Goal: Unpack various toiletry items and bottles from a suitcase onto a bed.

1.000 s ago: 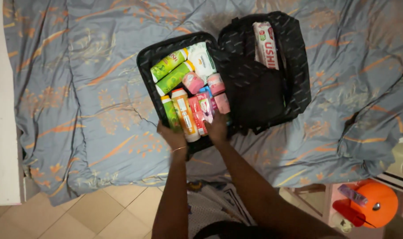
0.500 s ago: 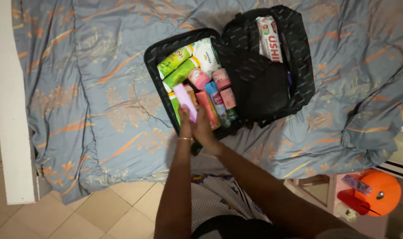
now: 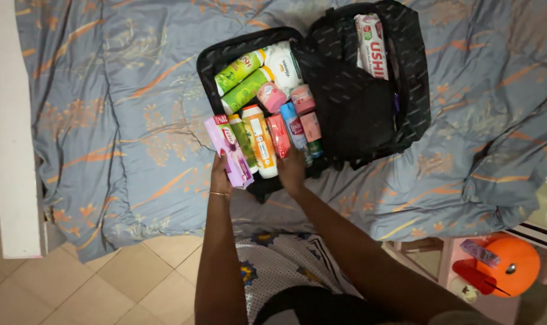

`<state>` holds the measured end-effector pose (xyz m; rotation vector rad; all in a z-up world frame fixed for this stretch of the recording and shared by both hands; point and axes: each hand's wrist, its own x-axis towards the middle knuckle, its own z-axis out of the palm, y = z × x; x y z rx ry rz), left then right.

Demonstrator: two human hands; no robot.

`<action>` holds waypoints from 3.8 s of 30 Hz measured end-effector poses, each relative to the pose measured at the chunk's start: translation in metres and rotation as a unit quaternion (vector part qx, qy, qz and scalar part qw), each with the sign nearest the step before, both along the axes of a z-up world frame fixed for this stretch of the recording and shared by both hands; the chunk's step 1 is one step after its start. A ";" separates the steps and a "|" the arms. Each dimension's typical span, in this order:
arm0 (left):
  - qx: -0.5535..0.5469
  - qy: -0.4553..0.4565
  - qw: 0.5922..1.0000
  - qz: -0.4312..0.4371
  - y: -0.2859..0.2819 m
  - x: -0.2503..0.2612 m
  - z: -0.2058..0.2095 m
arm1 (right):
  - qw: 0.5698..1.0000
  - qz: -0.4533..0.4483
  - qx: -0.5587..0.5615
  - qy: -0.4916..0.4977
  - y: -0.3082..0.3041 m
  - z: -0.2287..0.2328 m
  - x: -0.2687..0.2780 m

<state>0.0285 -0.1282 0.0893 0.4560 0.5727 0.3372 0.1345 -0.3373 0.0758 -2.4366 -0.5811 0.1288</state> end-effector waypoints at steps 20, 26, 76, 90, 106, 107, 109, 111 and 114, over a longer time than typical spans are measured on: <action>-0.003 0.127 0.987 0.098 0.012 -0.059 -0.008 | 0.780 -0.045 0.291 0.552 -0.009 0.032 0.004; 0.060 0.131 0.987 0.072 0.101 -0.056 -0.051 | 0.820 0.089 0.290 0.486 0.146 -0.004 -0.050; 0.025 0.153 0.971 0.181 0.308 0.002 -0.157 | 0.980 0.107 0.148 0.083 0.341 -0.038 -0.069; 0.196 0.113 0.963 -0.147 -0.002 -0.062 -0.109 | 0.963 -0.088 -0.204 0.151 0.090 0.028 -0.013; 0.413 0.278 0.822 -0.276 -0.085 0.027 -0.159 | 0.949 -0.117 -0.273 0.103 0.066 -0.018 -0.009; 0.399 0.283 0.837 -0.246 -0.091 0.026 -0.155 | 0.948 -0.124 -0.284 0.074 0.063 -0.016 -0.016; 0.384 0.288 0.850 -0.215 -0.095 0.027 -0.146 | 0.946 -0.129 -0.294 0.046 0.054 -0.029 -0.033; 0.421 0.312 0.816 -0.244 -0.091 0.038 -0.135 | 0.923 -0.210 -0.285 0.153 0.046 -0.058 -0.050; 0.326 0.276 0.875 -0.229 -0.086 0.045 -0.135 | 0.936 -0.224 -0.258 0.082 0.057 -0.047 -0.062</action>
